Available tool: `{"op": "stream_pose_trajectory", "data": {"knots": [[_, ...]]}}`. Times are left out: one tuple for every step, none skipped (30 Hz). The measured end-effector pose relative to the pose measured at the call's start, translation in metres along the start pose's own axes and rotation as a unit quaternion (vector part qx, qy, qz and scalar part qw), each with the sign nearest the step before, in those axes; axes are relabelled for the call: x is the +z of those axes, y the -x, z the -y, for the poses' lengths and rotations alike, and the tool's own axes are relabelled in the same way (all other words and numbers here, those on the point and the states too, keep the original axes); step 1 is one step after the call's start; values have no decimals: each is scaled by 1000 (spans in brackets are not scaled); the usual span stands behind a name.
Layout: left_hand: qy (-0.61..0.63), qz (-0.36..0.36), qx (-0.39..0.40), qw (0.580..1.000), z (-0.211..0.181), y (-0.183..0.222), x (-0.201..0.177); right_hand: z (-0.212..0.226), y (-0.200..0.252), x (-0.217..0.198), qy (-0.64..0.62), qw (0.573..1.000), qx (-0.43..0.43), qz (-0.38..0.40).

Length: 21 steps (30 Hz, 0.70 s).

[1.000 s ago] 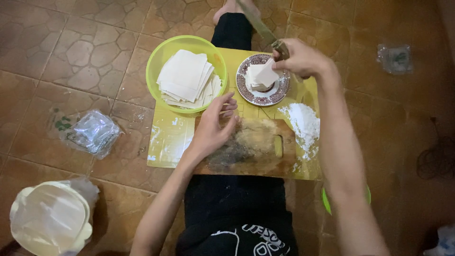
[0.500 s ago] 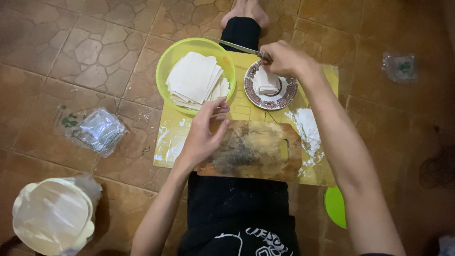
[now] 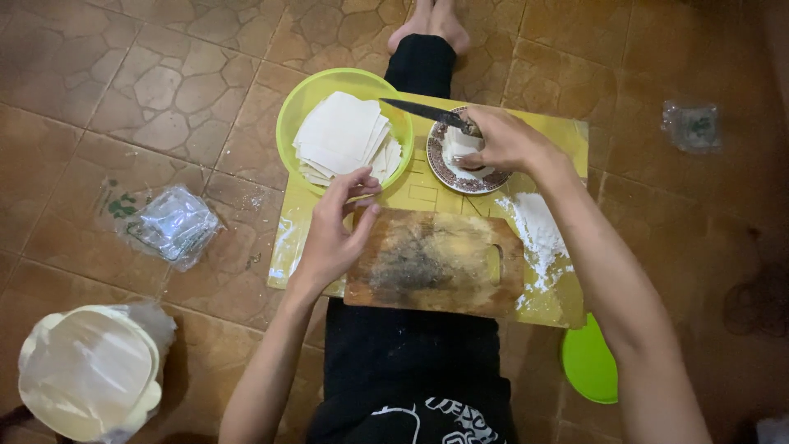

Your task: Cutting square dough wrappers into smaller pieces using a knife on a wooden board while sitting on the floor.

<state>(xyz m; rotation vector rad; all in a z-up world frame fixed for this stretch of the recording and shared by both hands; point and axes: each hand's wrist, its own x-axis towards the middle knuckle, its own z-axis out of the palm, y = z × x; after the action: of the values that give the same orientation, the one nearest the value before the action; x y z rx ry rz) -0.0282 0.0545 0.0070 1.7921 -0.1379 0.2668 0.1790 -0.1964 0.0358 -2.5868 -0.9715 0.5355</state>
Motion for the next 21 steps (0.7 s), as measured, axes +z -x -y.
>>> {"op": "stream_pose_trajectory", "data": {"knots": [[-1, 0, 1, 1000, 2, -1, -1, -4, -2, 2, 0, 1000, -1, -1], [2, -11, 9, 1000, 4, -1, -3, -8, -3, 4, 5, 1000, -7, -4], [6, -23, 18, 1000, 7, -2, -4, -12, -5, 6, 10, 1000, -13, -7], [5, -22, 18, 1000, 3, -6, -7, -12, -5, 6, 9, 1000, -13, -8], [-38, -29, 15, 999, 0, -11, -10, -13, -6, 6, -7, 1000, -4, 0], [-81, -35, 13, 996, -4, -16, -14, -13, -6, 5, -23, 1000, 4, 7], [-81, -35, 14, 996, 9, -25, -17, -9, -3, 2, -23, 1000, 4, 6], [-183, -56, 66, 979, 22, -33, -22, -5, 0, 0, -29, 1000, -1, -10], [-283, -75, 117, 949, 35, -41, -26, -1, 3, -2, -35, 999, -6, -27], [-284, -76, 119, 948, 36, -49, -30, 3, 9, -6, -34, 999, -7, -29], [-374, -34, 61, 925, 36, -57, -33, 6, 15, -10, -65, 997, 17, -43], [-459, 9, 2, 888, 35, -66, -37, 10, 22, -14, -96, 993, 41, -58], [-461, 7, 4, 888, 39, -74, -38, 9, 32, -14, -95, 993, 40, -60], [-478, 28, -4, 878, 44, -82, -38, 7, 42, -13, -132, 985, 39, -100], [-494, 49, -13, 868, 49, -89, -38, 5, 52, -12, -169, 975, 37, -140], [-494, 50, -11, 868, 54, -93, -37, -3, 64, -4, -169, 975, 39, -141], [-498, 57, -28, 865, 60, -96, -36, -10, 76, 4, -215, 959, 20, -182], [-502, 66, -44, 861, 66, -99, -34, -19, 89, 13, -261, 939, 3, -222], [-501, 69, -43, 861, 69, -100, -31, -19, 103, 23, -262, 939, 6, -223], [-514, 56, -26, 856, 71, -100, -30, -19, 116, 34, -295, 920, 26, -256], [-525, 44, -9, 850, 73, -99, -28, -18, 130, 44, -327, 899, 46, -288]]}}
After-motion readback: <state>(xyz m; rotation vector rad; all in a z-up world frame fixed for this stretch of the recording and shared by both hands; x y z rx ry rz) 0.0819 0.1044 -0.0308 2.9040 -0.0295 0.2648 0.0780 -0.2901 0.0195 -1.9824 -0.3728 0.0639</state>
